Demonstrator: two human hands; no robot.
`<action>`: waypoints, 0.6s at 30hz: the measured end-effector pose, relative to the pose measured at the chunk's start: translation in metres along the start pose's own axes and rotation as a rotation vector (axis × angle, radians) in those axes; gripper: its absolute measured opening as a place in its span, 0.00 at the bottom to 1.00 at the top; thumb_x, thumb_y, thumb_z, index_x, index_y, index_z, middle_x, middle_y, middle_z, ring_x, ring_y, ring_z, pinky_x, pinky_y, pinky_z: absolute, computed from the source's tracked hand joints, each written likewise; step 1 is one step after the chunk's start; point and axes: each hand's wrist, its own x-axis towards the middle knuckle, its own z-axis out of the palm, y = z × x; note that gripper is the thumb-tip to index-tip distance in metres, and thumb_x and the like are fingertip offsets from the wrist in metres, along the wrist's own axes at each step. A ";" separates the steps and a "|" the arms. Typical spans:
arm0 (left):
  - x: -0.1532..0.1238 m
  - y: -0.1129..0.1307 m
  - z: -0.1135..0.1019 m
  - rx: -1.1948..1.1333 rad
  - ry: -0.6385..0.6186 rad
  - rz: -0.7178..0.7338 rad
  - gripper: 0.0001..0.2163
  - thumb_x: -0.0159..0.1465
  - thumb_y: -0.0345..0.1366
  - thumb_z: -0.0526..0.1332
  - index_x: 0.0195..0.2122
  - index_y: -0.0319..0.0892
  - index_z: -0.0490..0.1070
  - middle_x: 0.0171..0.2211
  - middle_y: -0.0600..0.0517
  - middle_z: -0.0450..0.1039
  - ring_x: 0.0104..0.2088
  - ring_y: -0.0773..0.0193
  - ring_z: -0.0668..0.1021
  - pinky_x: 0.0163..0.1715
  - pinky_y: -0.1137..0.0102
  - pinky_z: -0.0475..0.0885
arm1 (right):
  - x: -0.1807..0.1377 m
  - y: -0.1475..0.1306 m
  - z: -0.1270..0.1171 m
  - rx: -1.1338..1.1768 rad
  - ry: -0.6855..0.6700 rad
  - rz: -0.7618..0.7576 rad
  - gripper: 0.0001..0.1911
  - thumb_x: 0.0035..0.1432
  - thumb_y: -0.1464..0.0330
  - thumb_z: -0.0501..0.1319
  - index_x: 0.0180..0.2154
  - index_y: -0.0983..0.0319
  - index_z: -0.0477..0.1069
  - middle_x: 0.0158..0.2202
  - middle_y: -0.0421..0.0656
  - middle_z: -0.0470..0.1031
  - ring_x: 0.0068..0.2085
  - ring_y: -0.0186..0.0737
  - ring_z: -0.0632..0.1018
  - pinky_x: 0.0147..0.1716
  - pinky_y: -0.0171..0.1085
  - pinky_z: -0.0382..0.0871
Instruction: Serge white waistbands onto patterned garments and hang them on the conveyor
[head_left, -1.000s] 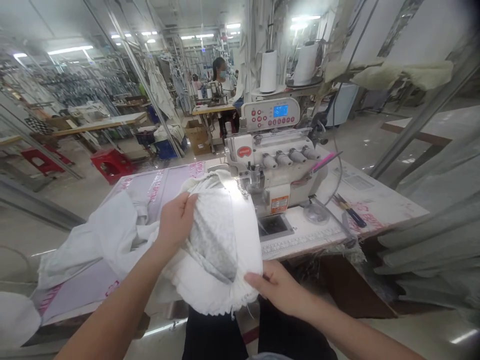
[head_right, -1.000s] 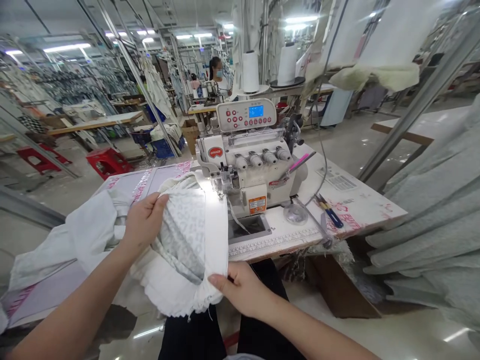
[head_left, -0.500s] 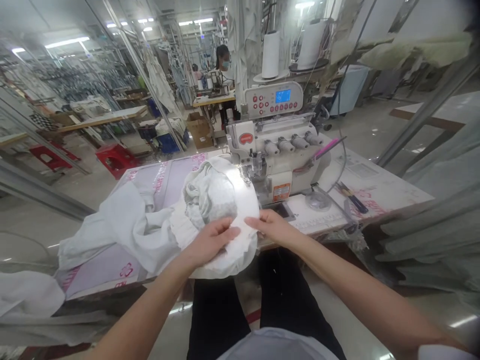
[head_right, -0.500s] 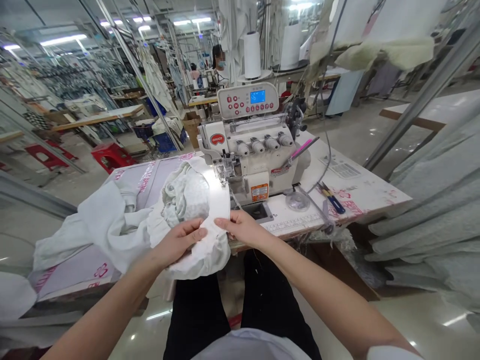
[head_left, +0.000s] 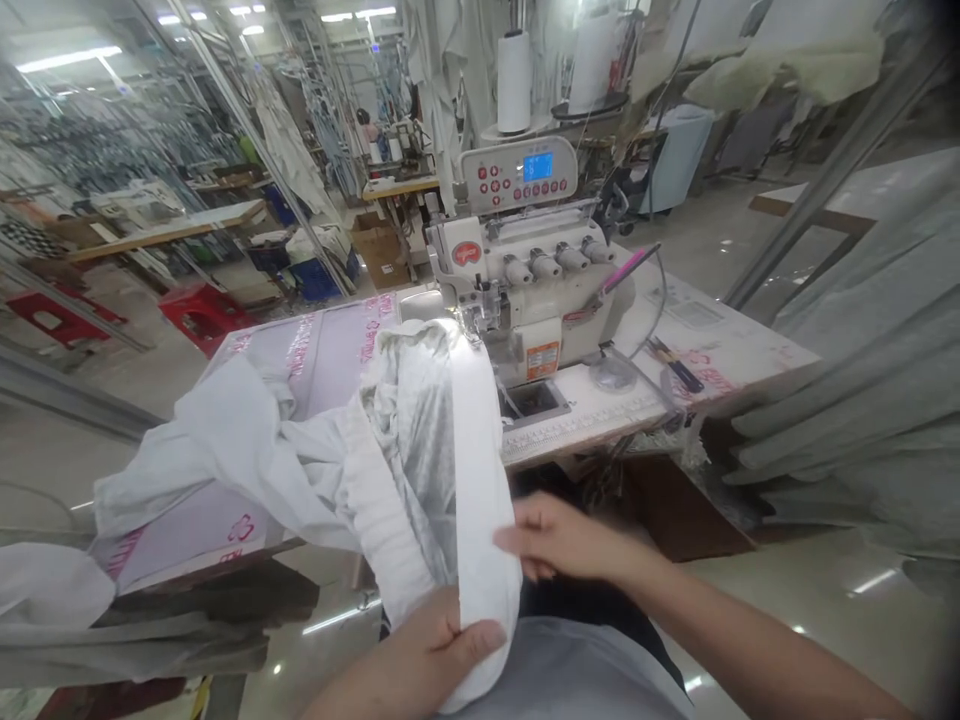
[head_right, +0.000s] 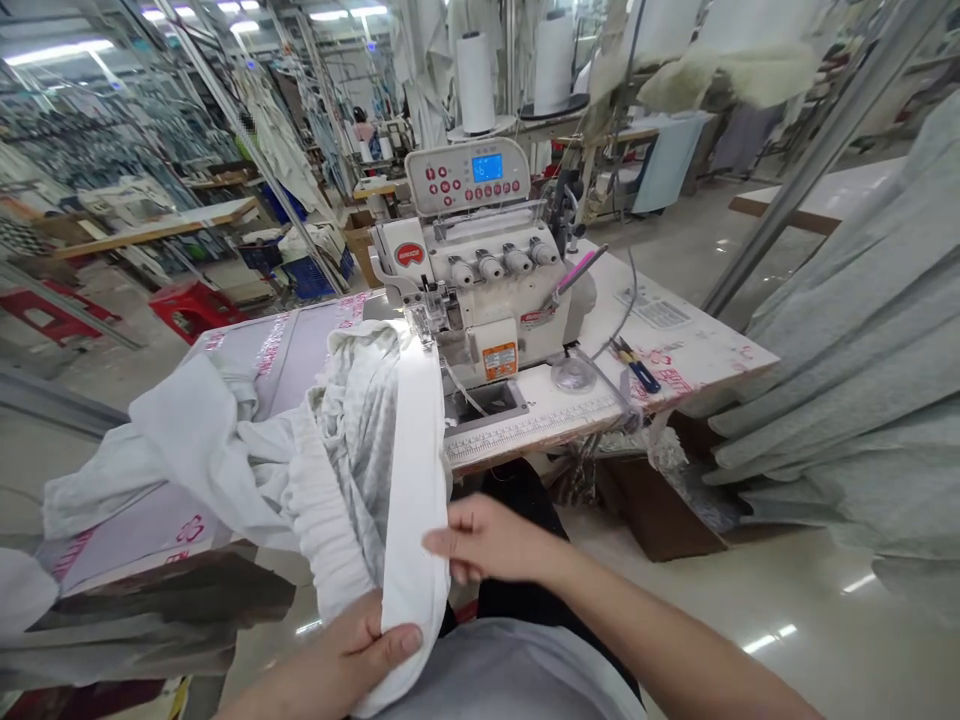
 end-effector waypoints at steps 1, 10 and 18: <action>0.000 -0.006 0.002 -0.068 0.021 -0.019 0.15 0.62 0.45 0.49 0.37 0.39 0.67 0.34 0.51 0.69 0.35 0.63 0.69 0.38 0.72 0.64 | -0.007 0.008 0.009 -0.028 -0.022 -0.016 0.20 0.55 0.55 0.52 0.23 0.66 0.61 0.16 0.35 0.59 0.16 0.26 0.59 0.15 0.27 0.51; 0.002 -0.037 0.026 -0.131 0.177 -0.078 0.15 0.61 0.46 0.50 0.31 0.39 0.68 0.30 0.51 0.70 0.34 0.63 0.70 0.37 0.71 0.64 | -0.007 0.037 0.019 -0.038 0.064 -0.098 0.21 0.54 0.54 0.53 0.22 0.66 0.60 0.17 0.36 0.59 0.18 0.26 0.59 0.16 0.28 0.50; -0.002 -0.026 0.004 -0.253 0.122 -0.165 0.17 0.60 0.48 0.50 0.37 0.40 0.68 0.34 0.50 0.71 0.35 0.61 0.71 0.38 0.68 0.66 | 0.008 0.026 0.021 -0.018 0.012 -0.089 0.25 0.52 0.51 0.54 0.19 0.67 0.60 0.15 0.36 0.57 0.17 0.25 0.58 0.15 0.27 0.49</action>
